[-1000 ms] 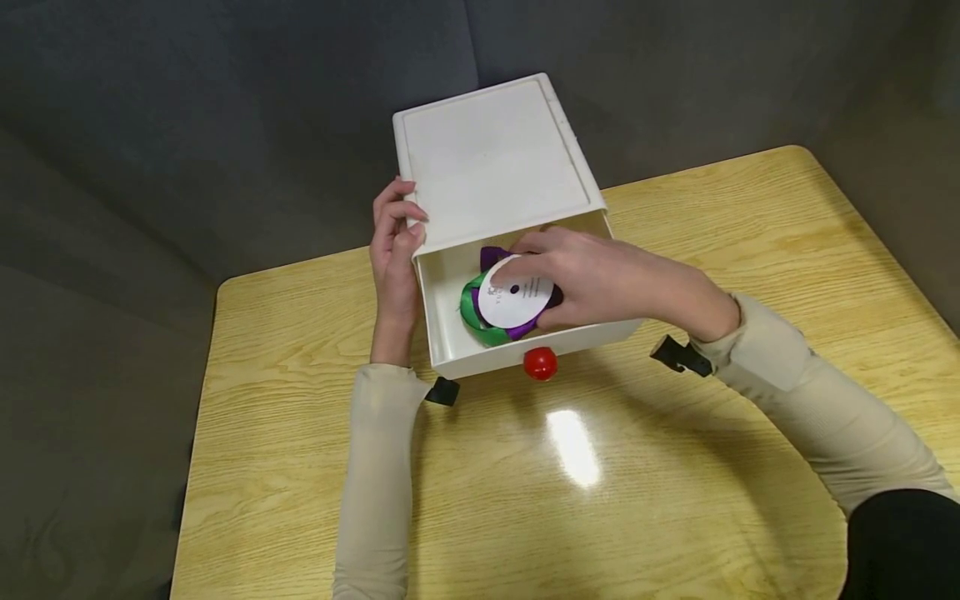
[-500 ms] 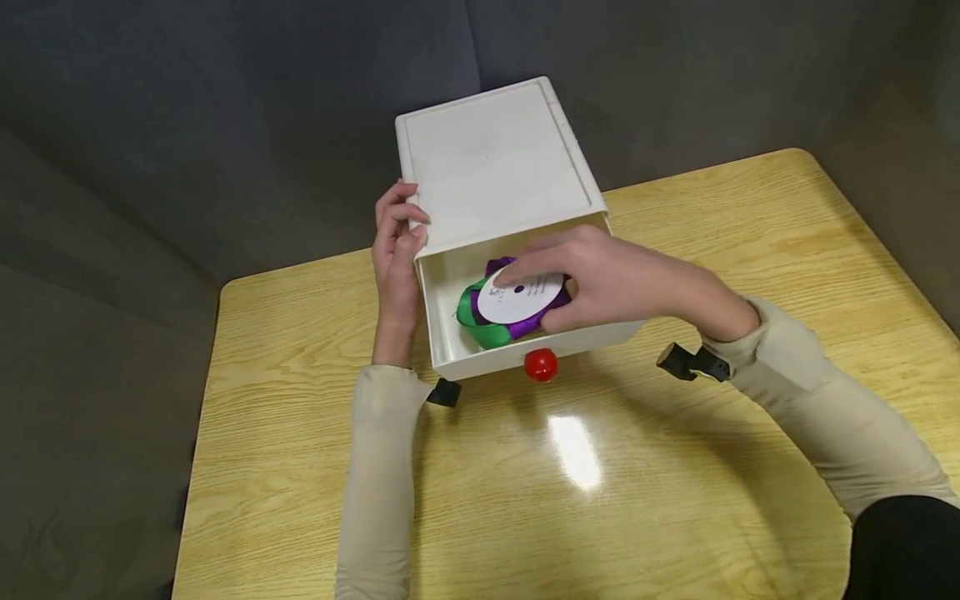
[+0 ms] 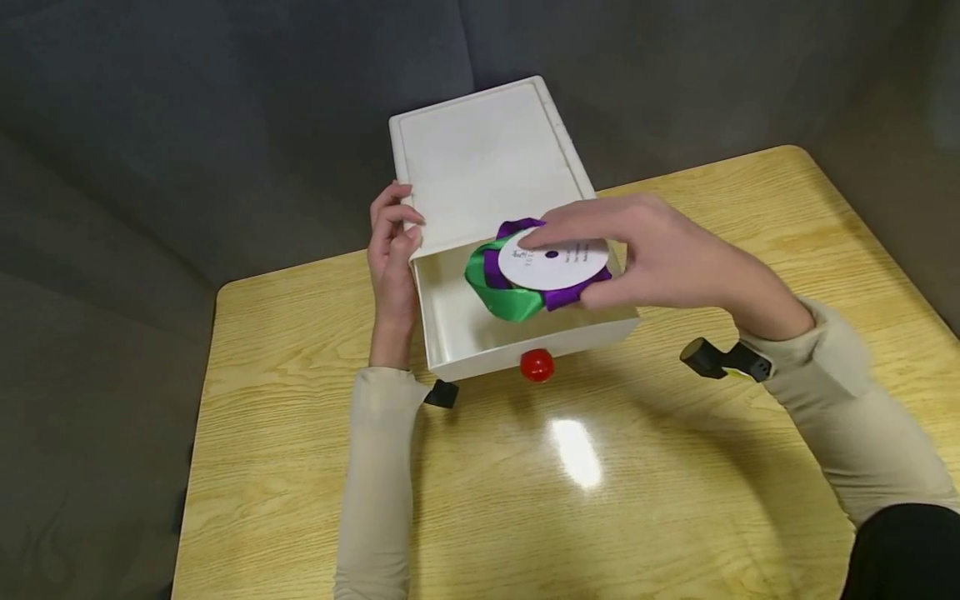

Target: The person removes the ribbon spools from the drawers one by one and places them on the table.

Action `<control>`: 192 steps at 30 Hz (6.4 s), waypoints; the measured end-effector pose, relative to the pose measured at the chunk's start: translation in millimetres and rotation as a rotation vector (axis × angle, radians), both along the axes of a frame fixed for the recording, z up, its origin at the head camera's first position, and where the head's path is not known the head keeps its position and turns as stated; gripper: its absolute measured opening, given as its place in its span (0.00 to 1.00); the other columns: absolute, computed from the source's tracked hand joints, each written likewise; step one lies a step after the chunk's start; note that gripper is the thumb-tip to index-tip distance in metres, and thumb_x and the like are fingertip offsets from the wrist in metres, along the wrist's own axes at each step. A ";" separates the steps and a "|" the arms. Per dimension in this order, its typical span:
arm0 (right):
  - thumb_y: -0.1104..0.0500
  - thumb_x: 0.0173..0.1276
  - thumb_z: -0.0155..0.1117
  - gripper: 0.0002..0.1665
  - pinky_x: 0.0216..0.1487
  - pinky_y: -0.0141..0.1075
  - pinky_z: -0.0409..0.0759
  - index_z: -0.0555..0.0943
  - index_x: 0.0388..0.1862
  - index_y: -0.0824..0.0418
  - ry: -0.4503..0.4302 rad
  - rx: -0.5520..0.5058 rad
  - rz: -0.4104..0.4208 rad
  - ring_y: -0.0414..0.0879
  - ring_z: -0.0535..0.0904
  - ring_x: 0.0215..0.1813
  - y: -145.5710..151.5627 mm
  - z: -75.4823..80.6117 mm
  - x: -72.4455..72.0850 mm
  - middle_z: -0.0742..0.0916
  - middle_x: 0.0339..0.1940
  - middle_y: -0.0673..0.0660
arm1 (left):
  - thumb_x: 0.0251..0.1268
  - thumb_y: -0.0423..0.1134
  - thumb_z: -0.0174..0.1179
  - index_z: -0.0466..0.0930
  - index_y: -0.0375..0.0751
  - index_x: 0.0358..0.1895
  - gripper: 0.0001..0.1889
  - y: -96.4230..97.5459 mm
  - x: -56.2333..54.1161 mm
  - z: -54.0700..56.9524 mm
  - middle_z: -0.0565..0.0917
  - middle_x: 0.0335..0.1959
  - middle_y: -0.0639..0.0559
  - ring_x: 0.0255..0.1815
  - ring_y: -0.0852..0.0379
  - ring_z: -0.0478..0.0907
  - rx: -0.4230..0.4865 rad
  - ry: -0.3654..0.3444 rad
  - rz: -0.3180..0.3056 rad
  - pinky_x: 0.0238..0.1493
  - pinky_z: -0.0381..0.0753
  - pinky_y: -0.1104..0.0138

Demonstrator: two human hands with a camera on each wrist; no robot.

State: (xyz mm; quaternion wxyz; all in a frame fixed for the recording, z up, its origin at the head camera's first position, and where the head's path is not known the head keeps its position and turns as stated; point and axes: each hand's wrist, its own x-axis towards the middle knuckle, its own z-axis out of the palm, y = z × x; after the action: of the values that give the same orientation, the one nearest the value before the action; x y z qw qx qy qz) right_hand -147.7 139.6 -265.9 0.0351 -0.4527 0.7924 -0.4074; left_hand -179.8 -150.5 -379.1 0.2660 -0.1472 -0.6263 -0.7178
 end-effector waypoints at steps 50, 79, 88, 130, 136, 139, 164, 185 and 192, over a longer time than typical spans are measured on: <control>0.57 0.65 0.72 0.30 0.50 0.36 0.71 0.81 0.67 0.61 -0.002 0.182 -0.685 0.62 0.79 0.55 123.8 -118.0 -64.4 0.82 0.65 0.69 | 0.59 0.40 0.50 0.79 0.55 0.35 0.07 2.1 -3.2 -2.0 0.71 0.61 0.52 0.73 0.50 0.61 0.021 0.007 -0.012 0.75 0.55 0.60; 0.63 0.65 0.72 0.31 0.60 0.62 0.71 0.79 0.66 0.68 -0.133 0.308 -0.606 0.69 0.76 0.61 134.2 -175.4 -80.9 0.79 0.65 0.76 | 0.58 0.40 0.50 0.79 0.55 0.35 0.08 2.6 -1.5 -1.8 0.72 0.61 0.52 0.73 0.50 0.61 0.028 -0.003 -0.011 0.75 0.55 0.61; 0.66 0.63 0.73 0.32 0.64 0.65 0.69 0.77 0.66 0.72 -0.142 0.313 -0.606 0.74 0.74 0.66 137.7 -183.9 -84.2 0.77 0.65 0.79 | 0.59 0.40 0.50 0.79 0.55 0.36 0.08 3.3 -0.4 -2.0 0.71 0.61 0.53 0.74 0.50 0.61 0.030 -0.007 -0.012 0.76 0.55 0.61; 0.62 0.70 0.69 0.29 0.63 0.42 0.77 0.76 0.68 0.68 0.085 0.117 -0.614 0.64 0.78 0.62 98.8 -102.9 -39.5 0.81 0.63 0.69 | 0.59 0.41 0.49 0.78 0.55 0.36 0.08 -0.2 -0.2 -1.9 0.71 0.62 0.54 0.74 0.50 0.61 0.024 -0.031 0.009 0.73 0.58 0.61; 0.63 0.68 0.70 0.22 0.42 0.18 0.69 0.82 0.61 0.64 0.169 0.039 -0.618 0.54 0.85 0.47 79.2 -79.1 -18.7 0.88 0.53 0.63 | 0.58 0.41 0.50 0.78 0.54 0.36 0.07 -0.5 -1.3 -1.6 0.71 0.62 0.53 0.74 0.49 0.60 0.024 -0.026 0.001 0.73 0.58 0.61; 0.65 0.66 0.70 0.21 0.40 0.19 0.70 0.84 0.58 0.64 0.216 -0.010 -0.599 0.36 0.84 0.45 72.1 -69.7 -9.4 0.89 0.50 0.61 | 0.59 0.41 0.50 0.78 0.54 0.36 0.07 -0.6 -2.1 -2.0 0.71 0.62 0.52 0.74 0.49 0.60 0.023 -0.021 -0.002 0.74 0.57 0.61; 0.48 0.76 0.64 0.24 0.31 0.26 0.67 0.84 0.30 0.68 0.448 -0.533 -0.283 0.39 0.72 0.27 6.7 -38.1 70.4 0.83 0.22 0.54 | 0.58 0.40 0.49 0.78 0.54 0.36 0.08 2.0 -0.9 0.1 0.71 0.62 0.53 0.73 0.50 0.61 0.040 -0.030 0.003 0.73 0.58 0.61; 0.51 0.84 0.51 0.20 0.25 0.23 0.76 0.85 0.47 0.63 0.408 -0.218 0.023 0.33 0.76 0.24 -17.7 -74.4 84.4 0.88 0.30 0.48 | 0.58 0.41 0.50 0.78 0.54 0.36 0.08 1.9 -0.8 -0.4 0.71 0.62 0.53 0.73 0.49 0.61 0.036 -0.029 -0.002 0.73 0.57 0.61; 0.49 0.83 0.51 0.22 0.28 0.26 0.79 0.86 0.49 0.62 0.389 -0.188 0.040 0.35 0.80 0.25 -24.6 -86.7 81.9 0.89 0.30 0.50 | 0.58 0.41 0.50 0.78 0.55 0.35 0.08 2.0 -1.0 -0.9 0.71 0.62 0.53 0.73 0.49 0.61 0.039 -0.024 -0.005 0.73 0.57 0.61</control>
State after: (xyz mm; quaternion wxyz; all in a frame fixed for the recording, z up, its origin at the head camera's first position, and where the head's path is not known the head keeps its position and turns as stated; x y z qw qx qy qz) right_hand -65.9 115.0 -352.6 -0.1527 -0.5398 0.7337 -0.3835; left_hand -180.8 -148.4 -380.1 0.2595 -0.1351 -0.6148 -0.7324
